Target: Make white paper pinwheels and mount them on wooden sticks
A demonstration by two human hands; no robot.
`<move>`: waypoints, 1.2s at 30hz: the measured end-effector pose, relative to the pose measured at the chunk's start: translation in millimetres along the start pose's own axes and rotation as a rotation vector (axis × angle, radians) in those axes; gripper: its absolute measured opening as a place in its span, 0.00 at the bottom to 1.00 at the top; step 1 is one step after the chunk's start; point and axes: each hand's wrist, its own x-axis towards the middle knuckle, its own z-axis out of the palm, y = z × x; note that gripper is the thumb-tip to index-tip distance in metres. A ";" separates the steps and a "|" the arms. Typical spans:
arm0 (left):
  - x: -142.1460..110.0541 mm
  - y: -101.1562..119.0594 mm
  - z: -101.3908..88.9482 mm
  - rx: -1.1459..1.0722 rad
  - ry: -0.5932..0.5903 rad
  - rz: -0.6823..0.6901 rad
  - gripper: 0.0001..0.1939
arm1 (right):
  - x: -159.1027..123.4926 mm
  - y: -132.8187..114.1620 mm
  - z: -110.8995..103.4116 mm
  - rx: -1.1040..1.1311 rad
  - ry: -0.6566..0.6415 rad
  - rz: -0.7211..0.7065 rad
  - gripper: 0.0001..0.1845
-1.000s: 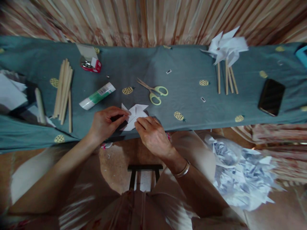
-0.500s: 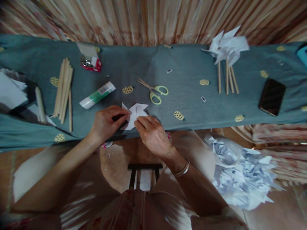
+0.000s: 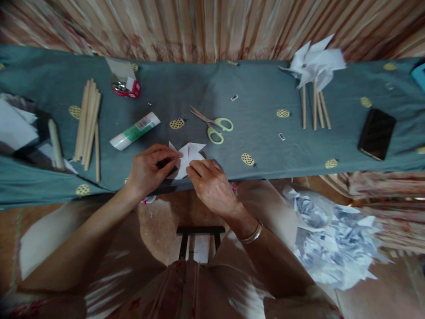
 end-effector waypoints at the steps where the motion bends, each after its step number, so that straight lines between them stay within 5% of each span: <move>1: -0.4 -0.7 0.7 -0.001 0.007 0.014 0.10 | 0.0 0.0 0.0 0.000 -0.002 0.000 0.13; 36: -2.7 -9.3 5.9 0.181 -0.082 0.235 0.14 | 0.5 -0.2 0.9 0.003 -0.022 0.019 0.14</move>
